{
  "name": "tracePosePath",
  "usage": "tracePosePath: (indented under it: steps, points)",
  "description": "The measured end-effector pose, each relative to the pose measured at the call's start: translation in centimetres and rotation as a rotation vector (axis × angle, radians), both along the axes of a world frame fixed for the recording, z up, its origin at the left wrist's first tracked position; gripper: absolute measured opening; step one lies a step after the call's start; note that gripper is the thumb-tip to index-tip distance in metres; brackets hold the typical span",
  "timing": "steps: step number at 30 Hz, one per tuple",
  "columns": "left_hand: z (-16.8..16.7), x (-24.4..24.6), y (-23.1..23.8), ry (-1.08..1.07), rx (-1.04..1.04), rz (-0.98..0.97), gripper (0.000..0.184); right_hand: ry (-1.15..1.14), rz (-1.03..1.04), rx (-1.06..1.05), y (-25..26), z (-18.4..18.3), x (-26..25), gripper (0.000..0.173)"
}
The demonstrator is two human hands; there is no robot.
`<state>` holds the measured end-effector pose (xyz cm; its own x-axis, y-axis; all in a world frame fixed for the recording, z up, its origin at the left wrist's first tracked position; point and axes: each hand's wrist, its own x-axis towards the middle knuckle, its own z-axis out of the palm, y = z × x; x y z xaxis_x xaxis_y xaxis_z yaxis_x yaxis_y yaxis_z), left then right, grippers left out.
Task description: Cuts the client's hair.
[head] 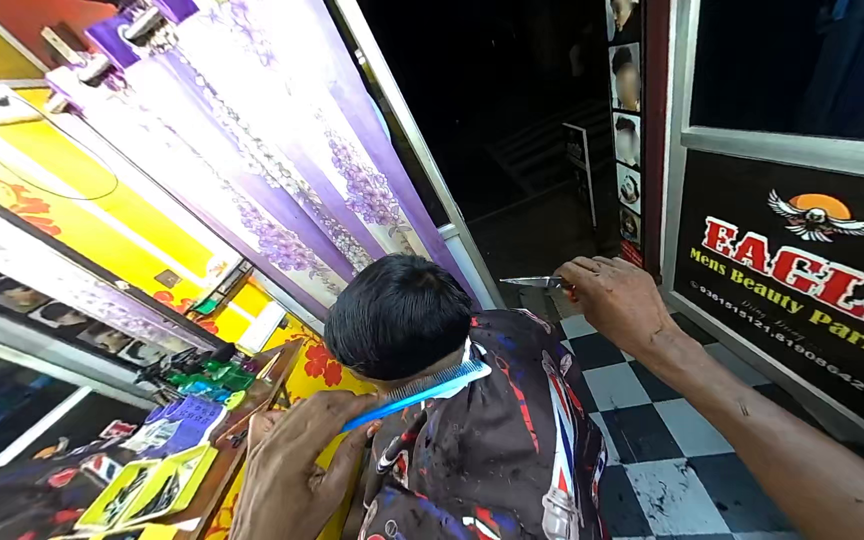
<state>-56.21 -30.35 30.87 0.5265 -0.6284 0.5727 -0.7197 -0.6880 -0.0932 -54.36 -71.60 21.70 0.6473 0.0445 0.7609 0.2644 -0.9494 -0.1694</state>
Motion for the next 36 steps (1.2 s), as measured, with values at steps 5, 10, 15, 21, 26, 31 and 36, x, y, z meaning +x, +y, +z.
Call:
tracePosePath:
  steps: [5,10,15,21,26,31,36]
  points:
    - [0.8,0.5,0.1,-0.036,-0.086,-0.039,0.034,0.019,-0.010,-0.109,0.4,1.3,-0.2,0.021]
    - [2.1,0.2,-1.2,-0.286,-0.068,-0.035,0.030,0.008,0.001,-0.210,1.8,2.9,-0.3,0.025]
    - [2.9,0.3,-2.3,-0.389,-0.076,0.003,0.032,0.045,0.044,-0.304,3.0,4.3,0.1,0.034]
    - [2.8,0.5,-2.8,-0.487,-0.096,-0.001,0.029,0.106,0.085,-0.390,4.7,6.9,0.0,0.039]
    - [2.8,0.3,-3.1,-0.537,-0.113,-0.013,0.027,0.044,0.104,-0.433,5.3,7.5,-1.6,0.024]
    - [2.9,-0.1,-2.9,-0.532,-0.109,-0.024,0.025,0.020,0.059,-0.376,4.6,6.4,-2.1,0.027]
    - [3.0,-0.3,-2.9,-0.534,-0.116,-0.036,0.026,0.009,0.061,-0.384,5.9,7.8,-2.4,0.032]
